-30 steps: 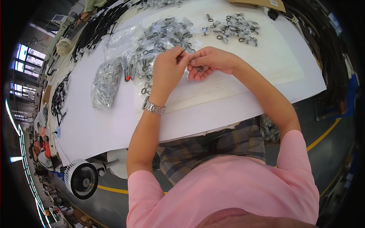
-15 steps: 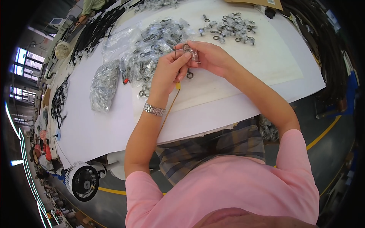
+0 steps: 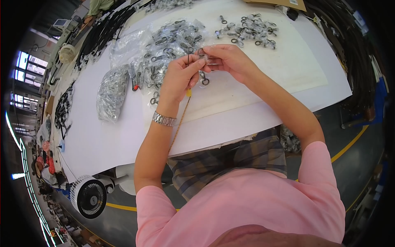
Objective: Attaching small metal rings to thin yellow cords in a factory setting.
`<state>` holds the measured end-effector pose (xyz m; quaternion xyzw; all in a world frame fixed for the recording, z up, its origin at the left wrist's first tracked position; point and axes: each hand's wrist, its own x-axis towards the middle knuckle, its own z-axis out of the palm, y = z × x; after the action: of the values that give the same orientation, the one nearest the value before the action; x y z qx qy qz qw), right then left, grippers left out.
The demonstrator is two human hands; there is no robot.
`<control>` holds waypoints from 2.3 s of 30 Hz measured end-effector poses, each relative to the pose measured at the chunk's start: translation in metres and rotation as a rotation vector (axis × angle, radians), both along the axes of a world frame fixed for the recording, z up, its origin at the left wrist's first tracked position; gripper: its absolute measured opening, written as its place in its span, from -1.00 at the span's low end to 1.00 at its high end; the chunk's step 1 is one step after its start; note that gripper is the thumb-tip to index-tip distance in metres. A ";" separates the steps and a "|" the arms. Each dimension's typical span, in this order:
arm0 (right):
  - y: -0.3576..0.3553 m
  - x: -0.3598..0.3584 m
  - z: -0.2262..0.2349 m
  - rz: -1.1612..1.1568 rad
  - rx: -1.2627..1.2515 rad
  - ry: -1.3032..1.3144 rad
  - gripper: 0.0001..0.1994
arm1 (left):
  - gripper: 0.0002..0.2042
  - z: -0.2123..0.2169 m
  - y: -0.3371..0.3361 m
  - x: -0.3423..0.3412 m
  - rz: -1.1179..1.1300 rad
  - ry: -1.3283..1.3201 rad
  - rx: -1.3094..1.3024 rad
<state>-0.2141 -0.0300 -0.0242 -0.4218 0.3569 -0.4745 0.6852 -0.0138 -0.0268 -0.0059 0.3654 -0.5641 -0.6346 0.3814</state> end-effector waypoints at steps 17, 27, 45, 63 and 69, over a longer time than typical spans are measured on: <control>0.000 -0.002 0.002 -0.156 0.028 -0.139 -0.70 | -0.81 0.011 0.007 -0.003 0.021 -0.067 -0.033; -0.001 -0.003 -0.001 -0.174 0.006 -0.120 -0.70 | -0.81 0.018 0.016 -0.006 0.222 0.050 -0.044; 0.002 0.001 0.004 -0.160 0.007 -0.115 -0.62 | -0.81 0.018 0.019 -0.010 0.308 -0.105 -0.247; 0.006 0.005 0.004 -0.107 -0.114 -0.126 -0.68 | -0.76 0.014 0.021 -0.015 0.370 -0.080 -0.283; 0.008 0.005 0.006 -0.125 -0.083 -0.137 -0.67 | -0.76 0.016 0.023 -0.014 0.307 -0.042 -0.229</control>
<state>-0.2088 -0.0220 -0.0178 -0.3932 0.3148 -0.5585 0.6591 -0.0281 -0.0039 0.0096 0.4146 -0.5781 -0.4930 0.5009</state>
